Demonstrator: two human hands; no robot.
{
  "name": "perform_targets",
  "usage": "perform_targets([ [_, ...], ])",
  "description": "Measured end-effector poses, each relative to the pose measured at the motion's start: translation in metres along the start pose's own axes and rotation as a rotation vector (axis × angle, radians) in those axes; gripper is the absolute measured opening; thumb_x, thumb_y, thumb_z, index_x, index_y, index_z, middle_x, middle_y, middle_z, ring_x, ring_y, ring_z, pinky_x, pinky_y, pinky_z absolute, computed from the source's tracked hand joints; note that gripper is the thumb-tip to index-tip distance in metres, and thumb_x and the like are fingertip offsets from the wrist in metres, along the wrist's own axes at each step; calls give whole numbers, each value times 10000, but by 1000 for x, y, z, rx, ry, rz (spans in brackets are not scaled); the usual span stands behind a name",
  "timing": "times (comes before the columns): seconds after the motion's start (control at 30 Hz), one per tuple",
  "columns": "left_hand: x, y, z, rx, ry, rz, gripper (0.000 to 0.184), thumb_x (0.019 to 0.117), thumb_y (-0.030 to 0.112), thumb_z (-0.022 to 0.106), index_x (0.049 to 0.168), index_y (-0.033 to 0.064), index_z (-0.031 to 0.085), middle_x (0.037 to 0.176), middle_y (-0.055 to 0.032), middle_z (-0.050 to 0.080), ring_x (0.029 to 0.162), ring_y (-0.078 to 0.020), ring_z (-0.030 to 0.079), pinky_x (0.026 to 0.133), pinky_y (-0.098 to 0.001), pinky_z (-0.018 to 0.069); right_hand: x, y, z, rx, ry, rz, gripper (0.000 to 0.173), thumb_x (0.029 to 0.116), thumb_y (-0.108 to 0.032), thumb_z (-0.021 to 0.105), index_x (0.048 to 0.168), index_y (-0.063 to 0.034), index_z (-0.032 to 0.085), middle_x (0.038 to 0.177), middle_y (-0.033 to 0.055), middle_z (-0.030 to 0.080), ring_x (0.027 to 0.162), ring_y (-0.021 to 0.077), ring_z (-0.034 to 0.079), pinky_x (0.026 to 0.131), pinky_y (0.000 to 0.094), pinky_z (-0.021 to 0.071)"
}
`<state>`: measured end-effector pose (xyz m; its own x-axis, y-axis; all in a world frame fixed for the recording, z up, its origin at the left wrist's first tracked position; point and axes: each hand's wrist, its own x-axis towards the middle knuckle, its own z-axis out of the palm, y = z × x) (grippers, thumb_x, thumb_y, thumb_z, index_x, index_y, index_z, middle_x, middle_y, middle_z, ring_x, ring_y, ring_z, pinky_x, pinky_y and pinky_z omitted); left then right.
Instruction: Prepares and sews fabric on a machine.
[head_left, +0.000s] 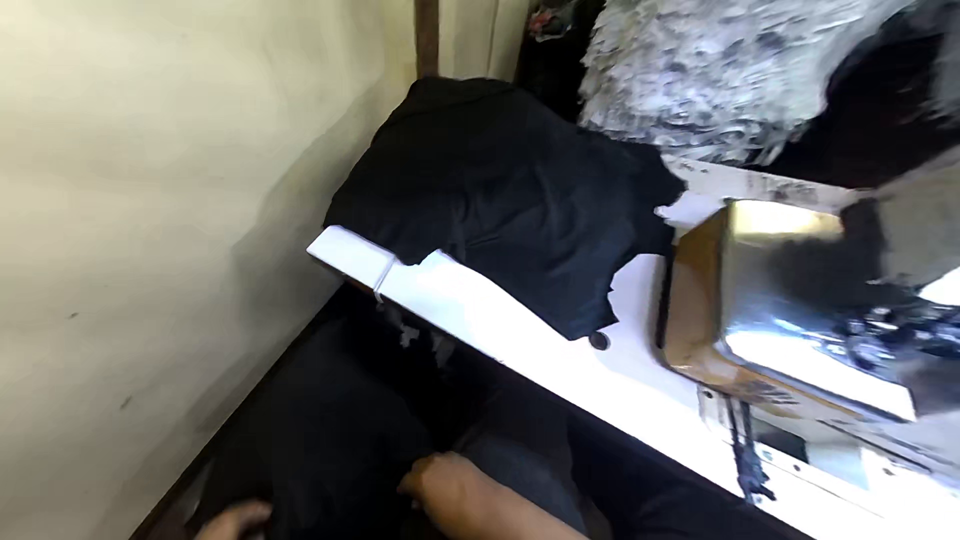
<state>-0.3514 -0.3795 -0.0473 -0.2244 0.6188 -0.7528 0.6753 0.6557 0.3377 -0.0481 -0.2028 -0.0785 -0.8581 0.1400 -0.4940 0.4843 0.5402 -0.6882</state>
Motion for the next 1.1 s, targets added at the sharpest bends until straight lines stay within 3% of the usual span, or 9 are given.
perform_targets([
  [0.2, 79, 282, -11, 133, 473, 985, 245, 1019, 149, 575, 1193, 76, 730, 1219, -103, 711, 1183, -255, 659, 1053, -464, 508, -82, -7, -29, 78, 492, -69, 257, 1035, -142, 575, 1222, -37, 717, 1149, 227, 704, 1088, 413, 682, 940, 584, 535],
  [0.37, 116, 435, 28, 425, 454, 1042, 532, 999, 410, 624, 1444, 119, 591, 1445, -159, 575, 1325, -360, 547, 1087, -560, 429, -162, 19, -32, 83, 918, 34, 206, 1001, -98, 612, 1146, -38, 746, 1040, 182, 735, 969, 344, 726, 883, 509, 582],
  [0.47, 133, 469, 28, 488, 496, 1020, 348, 1008, 290, 627, 1267, 67, 694, 1266, -191, 660, 1197, -397, 618, 1005, -569, 491, -209, 43, -21, 131, 1087, 181, 220, 1016, -87, 581, 1146, -23, 746, 1047, 170, 740, 979, 315, 727, 905, 488, 579],
  [0.6, 123, 507, -16, 175, 356, 934, 398, 1069, 261, 536, 1332, -31, 594, 1347, -247, 601, 1241, -392, 603, 1063, -560, 472, -236, 75, -11, 164, 1262, 296, 221, 1022, -70, 552, 1109, 16, 736, 979, 171, 738, 904, 297, 728, 862, 462, 587],
  [0.7, 91, 548, -64, -124, 506, 1018, 441, 1093, 262, 490, 1383, -68, 516, 1408, -294, 541, 1317, -418, 535, 1103, -578, 418, -226, 90, -15, 117, 1372, 301, 201, 995, -53, 579, 1089, 7, 745, 949, 156, 747, 867, 269, 739, 829, 430, 601],
  [0.83, 84, 581, -93, -279, 737, 1254, 345, 1072, 229, 515, 1292, -27, 584, 1280, -210, 620, 1207, -283, 601, 1046, -475, 471, -215, 94, -25, 65, 1447, 320, 185, 963, -30, 601, 1061, 7, 754, 953, 167, 753, 895, 294, 745, 840, 448, 601],
  [0.97, 125, 551, -47, 236, 526, 1174, 437, 1016, 336, 635, 1283, -10, 637, 1348, -237, 597, 1266, -397, 574, 1067, -586, 462, -214, 99, -19, 36, 1488, 263, 179, 971, -36, 600, 1054, 11, 751, 926, 168, 747, 852, 280, 738, 812, 420, 600],
  [1.0, 143, 543, -30, 366, 478, 1119, 508, 956, 400, 701, 1309, 36, 655, 1393, -222, 574, 1321, -404, 525, 1096, -612, 416, -214, 100, -18, 32, 1491, 253, 181, 979, -46, 600, 1058, 7, 753, 925, 165, 747, 848, 274, 737, 809, 414, 600],
  [1.1, 162, 535, 5, 649, 449, 918, 773, 908, 453, 685, 1574, 168, 417, 1645, -168, 320, 1549, -357, 231, 1240, -595, 149, -214, 103, -16, 17, 1488, 250, 188, 983, -53, 596, 1065, 8, 754, 906, 170, 742, 832, 278, 734, 789, 413, 601],
])
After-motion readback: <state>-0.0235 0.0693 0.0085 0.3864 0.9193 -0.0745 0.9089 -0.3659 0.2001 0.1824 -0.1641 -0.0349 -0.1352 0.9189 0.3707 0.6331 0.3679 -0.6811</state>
